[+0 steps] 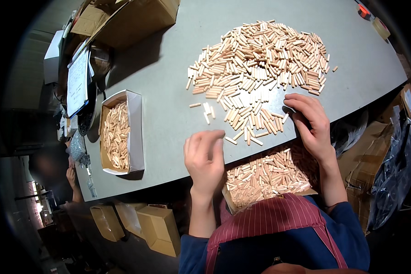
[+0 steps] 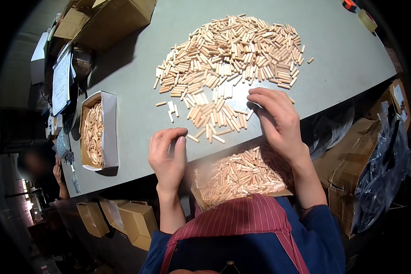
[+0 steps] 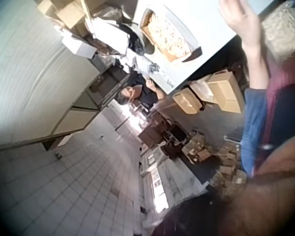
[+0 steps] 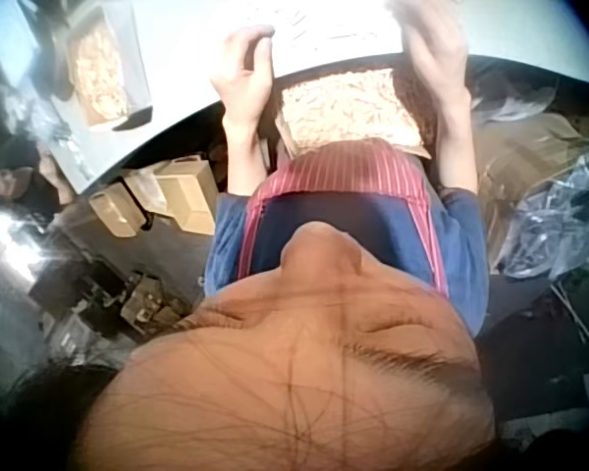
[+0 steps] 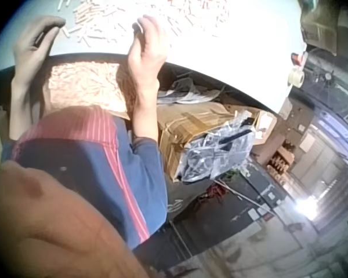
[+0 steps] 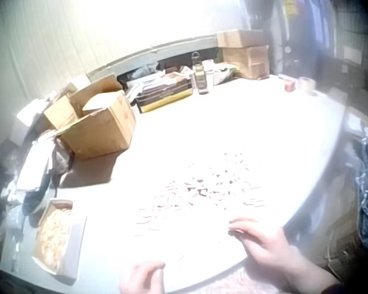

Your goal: The person repeatedly picks up small wooden pegs from a pile on the table and places them into a cardboard box. The hands work continuously to transfer the pegs from the table surface into the box, gradually reducing the pile on the table.

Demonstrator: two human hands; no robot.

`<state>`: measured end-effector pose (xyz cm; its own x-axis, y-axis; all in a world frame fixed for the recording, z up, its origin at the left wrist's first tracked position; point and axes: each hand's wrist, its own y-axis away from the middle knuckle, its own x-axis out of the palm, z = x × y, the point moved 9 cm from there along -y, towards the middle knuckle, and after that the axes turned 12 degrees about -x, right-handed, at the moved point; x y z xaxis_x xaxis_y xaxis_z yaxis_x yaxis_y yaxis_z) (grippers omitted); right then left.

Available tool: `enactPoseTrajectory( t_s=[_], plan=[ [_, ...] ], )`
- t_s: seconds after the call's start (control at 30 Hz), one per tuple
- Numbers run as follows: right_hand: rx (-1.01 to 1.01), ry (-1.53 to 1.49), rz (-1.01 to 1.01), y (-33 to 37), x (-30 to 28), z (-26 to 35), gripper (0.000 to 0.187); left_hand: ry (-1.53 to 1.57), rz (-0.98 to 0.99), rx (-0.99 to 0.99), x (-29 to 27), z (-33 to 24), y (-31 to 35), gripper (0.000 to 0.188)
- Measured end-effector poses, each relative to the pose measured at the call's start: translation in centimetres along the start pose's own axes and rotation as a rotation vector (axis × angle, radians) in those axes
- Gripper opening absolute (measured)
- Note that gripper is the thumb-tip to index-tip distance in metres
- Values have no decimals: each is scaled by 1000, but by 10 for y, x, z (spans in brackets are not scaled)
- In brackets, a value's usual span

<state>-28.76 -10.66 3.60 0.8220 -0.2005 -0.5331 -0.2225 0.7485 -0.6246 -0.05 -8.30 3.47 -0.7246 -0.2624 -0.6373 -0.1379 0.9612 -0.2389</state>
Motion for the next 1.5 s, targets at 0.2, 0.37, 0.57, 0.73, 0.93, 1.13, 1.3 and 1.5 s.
enactPoseTrajectory(
  t_s=[0.2,0.37,0.57,0.73,0.93,1.13,1.3,1.5],
  plan=[
    [-80,45,17,-6,5,7,31,-88,18,122,0,-11,-2,10],
    [-106,71,46,-5,7,9,29,-120,42,130,3,-12,-1,6],
    [-95,70,49,-4,6,9,28,-84,106,153,4,-19,-1,6],
    [-106,77,73,-5,8,11,26,-135,114,159,9,-18,0,7],
    [-97,76,70,-4,8,11,25,-138,104,154,10,-17,0,10],
    [-94,71,65,-6,8,12,30,-124,77,162,8,-16,0,7],
    [-102,105,133,-5,13,12,46,-126,83,165,12,-22,-1,22],
    [-155,154,250,-3,23,16,58,-177,129,242,21,-34,-1,40]
  ],
)
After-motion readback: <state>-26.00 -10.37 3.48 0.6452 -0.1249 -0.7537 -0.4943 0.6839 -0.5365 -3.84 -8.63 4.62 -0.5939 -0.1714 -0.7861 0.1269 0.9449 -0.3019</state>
